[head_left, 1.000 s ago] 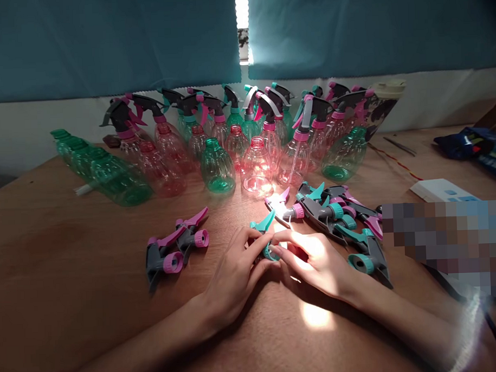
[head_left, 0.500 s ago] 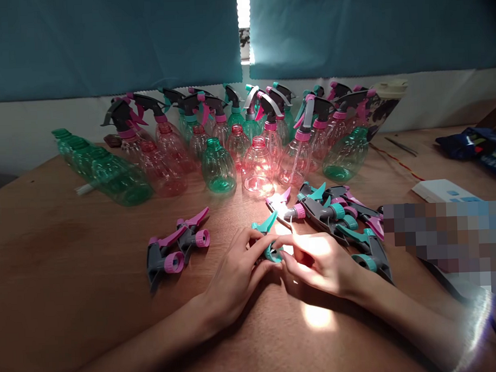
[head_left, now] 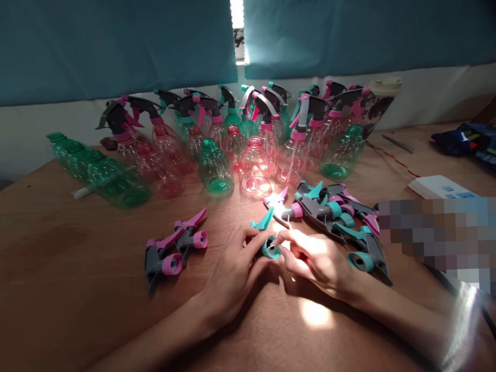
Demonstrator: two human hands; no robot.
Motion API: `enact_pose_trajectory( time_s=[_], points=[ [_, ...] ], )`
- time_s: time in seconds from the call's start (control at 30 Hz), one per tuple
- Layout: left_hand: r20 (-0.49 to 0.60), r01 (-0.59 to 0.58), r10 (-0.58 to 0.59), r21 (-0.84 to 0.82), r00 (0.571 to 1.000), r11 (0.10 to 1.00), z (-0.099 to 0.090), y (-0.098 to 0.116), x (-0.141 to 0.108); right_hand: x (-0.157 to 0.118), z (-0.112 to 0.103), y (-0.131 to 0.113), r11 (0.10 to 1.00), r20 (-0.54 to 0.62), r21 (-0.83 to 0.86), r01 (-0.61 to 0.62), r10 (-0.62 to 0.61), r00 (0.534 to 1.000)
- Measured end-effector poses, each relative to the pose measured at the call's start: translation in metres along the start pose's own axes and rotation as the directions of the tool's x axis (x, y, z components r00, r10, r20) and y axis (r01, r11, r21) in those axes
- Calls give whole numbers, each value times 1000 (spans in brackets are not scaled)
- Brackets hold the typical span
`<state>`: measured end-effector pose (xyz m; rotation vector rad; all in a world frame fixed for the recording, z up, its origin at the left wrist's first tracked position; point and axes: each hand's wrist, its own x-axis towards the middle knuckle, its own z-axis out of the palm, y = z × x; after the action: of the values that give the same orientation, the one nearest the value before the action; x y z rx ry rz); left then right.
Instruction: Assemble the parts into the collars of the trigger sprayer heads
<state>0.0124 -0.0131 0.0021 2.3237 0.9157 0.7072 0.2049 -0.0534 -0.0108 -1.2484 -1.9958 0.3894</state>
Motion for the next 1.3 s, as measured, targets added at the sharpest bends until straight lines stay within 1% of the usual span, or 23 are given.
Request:
enact_pose_trajectory(
  time_s=[0.07,0.13,0.17,0.2,0.27,0.37,0.43,0.5,0.6,0.7,0.77,0.83,1.03,1.1,1.23,1.3],
  points=[
    [-36,50,-50,8,998,999,-2,-2,2,-1,-3,1,999,-102,-28,-17,14,995],
    [-82,117,-115,16,990,993,-4,-5,5,0,-5,3,996,-197,-90,-21,3,980],
    [-103,144,-142,16,984,989,-5,-6,6,1,-5,4,993,-220,-119,-13,-14,975],
    [-118,165,-163,14,980,986,-6,-8,7,2,-4,6,991,-217,-136,-3,-27,976],
    [-137,190,-189,0,972,982,-6,-9,8,5,-2,7,990,-171,-139,6,-30,985],
    [-165,225,-225,-21,960,974,-7,-8,10,8,-2,5,990,-5,-135,-28,28,1000],
    [-179,239,-241,-34,954,971,-7,-7,10,7,-4,2,988,109,-139,-69,85,990],
    [-177,242,-245,-42,953,969,-8,-5,11,6,-7,-1,987,181,-119,-108,128,975],
    [-172,240,-243,-39,955,970,-8,-5,10,7,-8,-2,979,195,-83,-185,198,961],
    [-165,233,-236,-35,958,972,-7,-7,8,9,-5,-1,961,143,-125,-245,262,954],
    [-161,224,-226,-31,961,974,-7,-8,7,10,-3,-1,958,118,-156,-240,259,958],
    [-155,220,-223,-33,963,975,-6,-8,6,11,-4,-1,958,119,-163,-236,257,959],
    [-125,229,-236,-71,964,971,-4,-7,4,13,-10,3,947,195,-100,-304,318,928],
    [-110,227,-234,-73,966,971,-4,-6,2,12,-10,5,943,205,-77,-322,331,921],
    [-73,196,-203,-98,976,976,-2,-3,-1,10,-9,6,946,179,-54,-320,325,929],
    [-60,179,-186,-110,981,978,-1,-1,-2,9,-9,5,951,193,-59,-303,309,931]
  ],
)
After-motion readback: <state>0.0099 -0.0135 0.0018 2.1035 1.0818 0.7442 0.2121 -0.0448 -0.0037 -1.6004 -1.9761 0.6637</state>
